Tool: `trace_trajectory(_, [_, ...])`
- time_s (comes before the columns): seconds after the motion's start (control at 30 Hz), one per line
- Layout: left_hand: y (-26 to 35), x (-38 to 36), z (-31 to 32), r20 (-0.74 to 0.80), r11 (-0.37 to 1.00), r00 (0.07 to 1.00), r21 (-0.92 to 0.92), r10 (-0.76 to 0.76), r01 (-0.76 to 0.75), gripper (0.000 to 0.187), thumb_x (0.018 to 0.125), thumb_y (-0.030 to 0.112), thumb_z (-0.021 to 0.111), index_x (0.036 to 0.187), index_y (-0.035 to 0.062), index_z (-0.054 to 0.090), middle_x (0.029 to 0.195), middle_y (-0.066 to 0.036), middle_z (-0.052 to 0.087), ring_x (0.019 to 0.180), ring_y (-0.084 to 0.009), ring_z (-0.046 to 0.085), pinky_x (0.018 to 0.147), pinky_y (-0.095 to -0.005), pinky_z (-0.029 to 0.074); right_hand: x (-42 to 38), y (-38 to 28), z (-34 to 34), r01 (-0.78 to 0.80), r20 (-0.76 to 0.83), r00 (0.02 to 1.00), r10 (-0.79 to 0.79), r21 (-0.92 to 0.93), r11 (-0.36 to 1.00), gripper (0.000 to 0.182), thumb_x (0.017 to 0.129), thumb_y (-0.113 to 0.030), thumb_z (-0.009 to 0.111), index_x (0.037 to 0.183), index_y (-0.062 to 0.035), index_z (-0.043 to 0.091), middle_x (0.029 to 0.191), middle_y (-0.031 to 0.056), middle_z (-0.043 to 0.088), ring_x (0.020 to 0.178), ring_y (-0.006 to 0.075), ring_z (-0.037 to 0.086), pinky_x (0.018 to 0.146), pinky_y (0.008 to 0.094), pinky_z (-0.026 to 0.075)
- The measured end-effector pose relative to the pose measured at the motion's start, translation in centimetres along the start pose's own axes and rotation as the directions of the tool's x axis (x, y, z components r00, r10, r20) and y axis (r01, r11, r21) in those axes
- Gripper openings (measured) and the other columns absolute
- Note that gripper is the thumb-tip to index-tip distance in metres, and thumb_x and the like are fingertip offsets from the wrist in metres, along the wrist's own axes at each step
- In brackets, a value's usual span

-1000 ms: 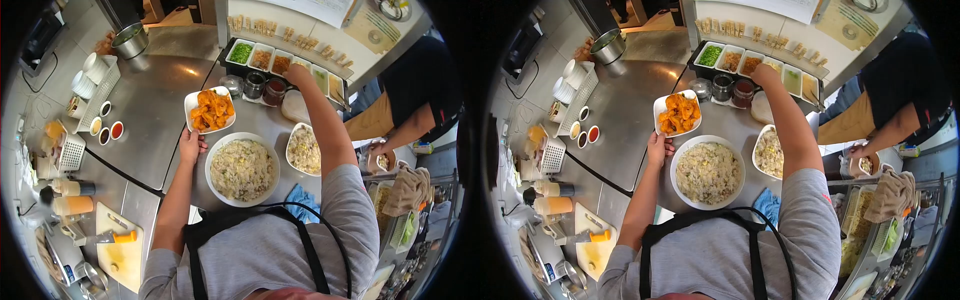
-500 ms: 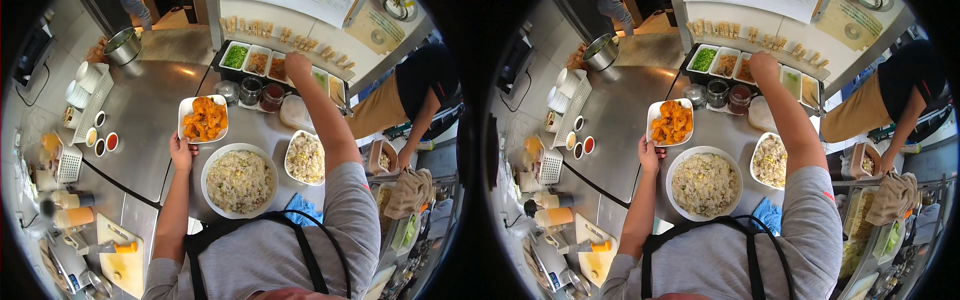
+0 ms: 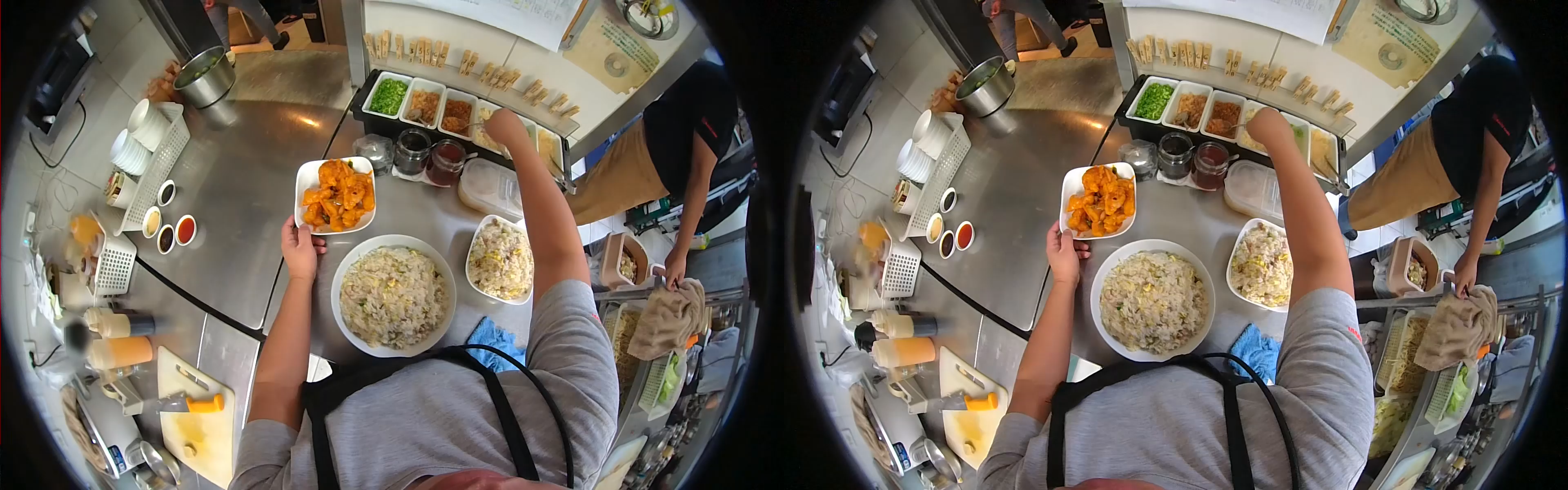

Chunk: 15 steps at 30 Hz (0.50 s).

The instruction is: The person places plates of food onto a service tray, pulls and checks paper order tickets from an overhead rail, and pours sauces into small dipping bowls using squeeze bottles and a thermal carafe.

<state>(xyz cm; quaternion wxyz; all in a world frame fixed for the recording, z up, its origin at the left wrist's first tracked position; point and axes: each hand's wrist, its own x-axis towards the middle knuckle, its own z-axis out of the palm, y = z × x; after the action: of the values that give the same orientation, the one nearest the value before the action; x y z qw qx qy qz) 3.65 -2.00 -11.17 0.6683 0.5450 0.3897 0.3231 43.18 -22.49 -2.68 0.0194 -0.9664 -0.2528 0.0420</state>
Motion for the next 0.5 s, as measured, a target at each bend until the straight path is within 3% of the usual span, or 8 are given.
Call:
trace_trajectory(0.07, [-0.5, 0.2, -0.1, 0.001, 1.000, 1.000, 0.005, 0.004, -0.004, 0.030, 0.084, 0.012, 0.041, 0.111, 0.0008, 0.037, 0.075, -0.007, 0.051, 0.046, -0.0094, 0.048, 0.036, -0.0213, 0.043, -0.3, 0.7, -0.6, 0.002, -0.007, 1.000, -0.002, 0.023, 1.000, 0.025, 0.068, -0.018, 0.049, 0.079, 0.0011, 0.061, 0.087, 0.0226, 0.057, 0.083, 0.0352, 0.055, 0.073, 0.0388, 0.044])
trace_trajectory(0.17, [-0.3, 0.3, -0.1, 0.012, 1.000, 1.000, 0.010, 0.000, 0.000, 0.029, 0.084, 0.013, 0.040, 0.112, 0.0019, 0.038, 0.075, -0.007, 0.051, 0.046, -0.0095, 0.048, 0.037, -0.0212, 0.043, -1.3, 1.4, -0.8, -0.037, -0.211, 0.975, 0.072, 0.165, 0.986, 0.026, 0.069, -0.019, 0.047, 0.075, 0.0026, 0.060, 0.084, 0.0237, 0.057, 0.082, 0.0352, 0.055, 0.073, 0.0399, 0.043])
trace_trajectory(0.27, [-0.3, 0.0, 0.0, 0.003, 1.000, 1.000, -0.005, -0.017, 0.017, 0.030, 0.084, 0.013, 0.040, 0.112, 0.0023, 0.038, 0.074, -0.007, 0.051, 0.046, -0.0094, 0.048, 0.036, -0.0211, 0.043, -5.2, -1.7, -4.4, 0.018, -0.184, 0.982, 0.039, 0.296, 0.955, 0.028, 0.071, -0.021, 0.046, 0.074, 0.0033, 0.060, 0.081, 0.0250, 0.056, 0.081, 0.0360, 0.055, 0.072, 0.0405, 0.043])
trace_trajectory(0.4, [-0.8, 0.5, -0.3, 0.015, 0.999, 1.000, -0.030, -0.009, 0.009, 0.029, 0.084, 0.012, 0.040, 0.112, 0.0033, 0.038, 0.072, -0.007, 0.052, 0.045, -0.0091, 0.047, 0.036, -0.0204, 0.042, -9.1, -6.9, -5.5, 0.222, -0.219, 0.968, -0.124, 0.510, 0.831, 0.029, 0.072, -0.025, 0.050, 0.073, 0.0028, 0.058, 0.072, 0.0221, 0.057, 0.070, 0.0319, 0.056, 0.065, 0.0376, 0.043])
trace_trajectory(0.5, [-0.4, 0.2, -0.2, 0.025, 0.999, 1.000, -0.041, -0.014, 0.015, 0.028, 0.084, 0.012, 0.040, 0.111, 0.0026, 0.038, 0.072, -0.006, 0.051, 0.045, -0.0092, 0.047, 0.036, -0.0206, 0.042, -11.2, -10.8, -5.1, 0.200, -0.118, 0.980, -0.162, 0.626, 0.754, 0.025, 0.072, -0.023, 0.053, 0.074, 0.0014, 0.058, 0.069, 0.0186, 0.058, 0.066, 0.0285, 0.057, 0.062, 0.0360, 0.043])
